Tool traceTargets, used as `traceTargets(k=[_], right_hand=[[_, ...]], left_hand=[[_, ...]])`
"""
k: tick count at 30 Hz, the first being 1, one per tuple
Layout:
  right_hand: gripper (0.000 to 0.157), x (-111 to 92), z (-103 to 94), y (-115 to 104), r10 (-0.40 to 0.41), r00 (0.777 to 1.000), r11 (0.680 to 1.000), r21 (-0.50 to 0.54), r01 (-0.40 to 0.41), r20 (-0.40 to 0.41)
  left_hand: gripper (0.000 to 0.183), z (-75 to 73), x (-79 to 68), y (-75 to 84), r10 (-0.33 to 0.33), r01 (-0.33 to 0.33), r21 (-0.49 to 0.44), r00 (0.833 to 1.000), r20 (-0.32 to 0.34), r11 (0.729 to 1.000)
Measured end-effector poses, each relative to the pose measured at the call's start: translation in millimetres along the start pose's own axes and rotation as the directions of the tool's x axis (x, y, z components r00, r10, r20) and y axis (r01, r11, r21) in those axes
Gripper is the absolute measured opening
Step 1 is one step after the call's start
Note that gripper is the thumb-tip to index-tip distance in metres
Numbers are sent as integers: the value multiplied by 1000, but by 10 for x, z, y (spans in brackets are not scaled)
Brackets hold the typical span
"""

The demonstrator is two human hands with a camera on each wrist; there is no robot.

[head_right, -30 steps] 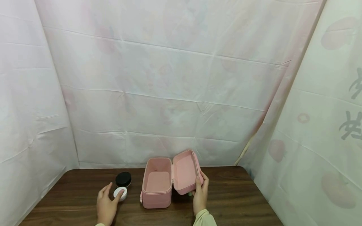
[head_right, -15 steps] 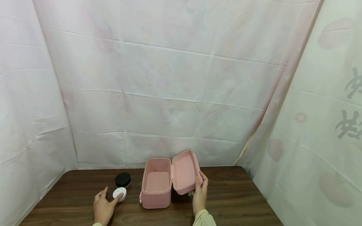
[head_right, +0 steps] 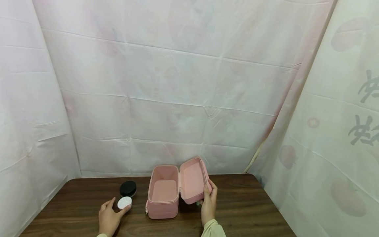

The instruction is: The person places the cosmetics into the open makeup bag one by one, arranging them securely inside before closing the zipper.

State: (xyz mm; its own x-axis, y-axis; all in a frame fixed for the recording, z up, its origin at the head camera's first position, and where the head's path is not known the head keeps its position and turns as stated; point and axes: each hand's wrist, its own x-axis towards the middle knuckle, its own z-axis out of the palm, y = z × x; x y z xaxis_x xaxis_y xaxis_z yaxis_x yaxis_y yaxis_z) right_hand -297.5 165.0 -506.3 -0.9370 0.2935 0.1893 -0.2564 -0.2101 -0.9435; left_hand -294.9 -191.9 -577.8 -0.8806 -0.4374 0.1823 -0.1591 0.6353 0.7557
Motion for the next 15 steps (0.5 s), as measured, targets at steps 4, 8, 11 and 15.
traceTargets(k=[4, 8, 11, 15], right_hand=[[52, 2, -3, 6, -4, 1000, 1000, -1, 4, 2], [53, 2, -2, 5, -2, 1000, 1000, -3, 2, 0], [53, 0, -4, 4, -2, 1000, 1000, -3, 2, -3], [52, -2, -8, 8, -4, 1000, 1000, 1, 4, -4]], left_hand=[[97, 1, -13, 5, 2, -2, 4, 1000, -6, 1000], [93, 4, -17, 4, 9, -9, 5, 1000, -11, 1000], [90, 7, -18, 2, 14, -14, 9, 1000, -6, 1000], [84, 6, -23, 2, 19, -19, 16, 1000, -1, 1000]])
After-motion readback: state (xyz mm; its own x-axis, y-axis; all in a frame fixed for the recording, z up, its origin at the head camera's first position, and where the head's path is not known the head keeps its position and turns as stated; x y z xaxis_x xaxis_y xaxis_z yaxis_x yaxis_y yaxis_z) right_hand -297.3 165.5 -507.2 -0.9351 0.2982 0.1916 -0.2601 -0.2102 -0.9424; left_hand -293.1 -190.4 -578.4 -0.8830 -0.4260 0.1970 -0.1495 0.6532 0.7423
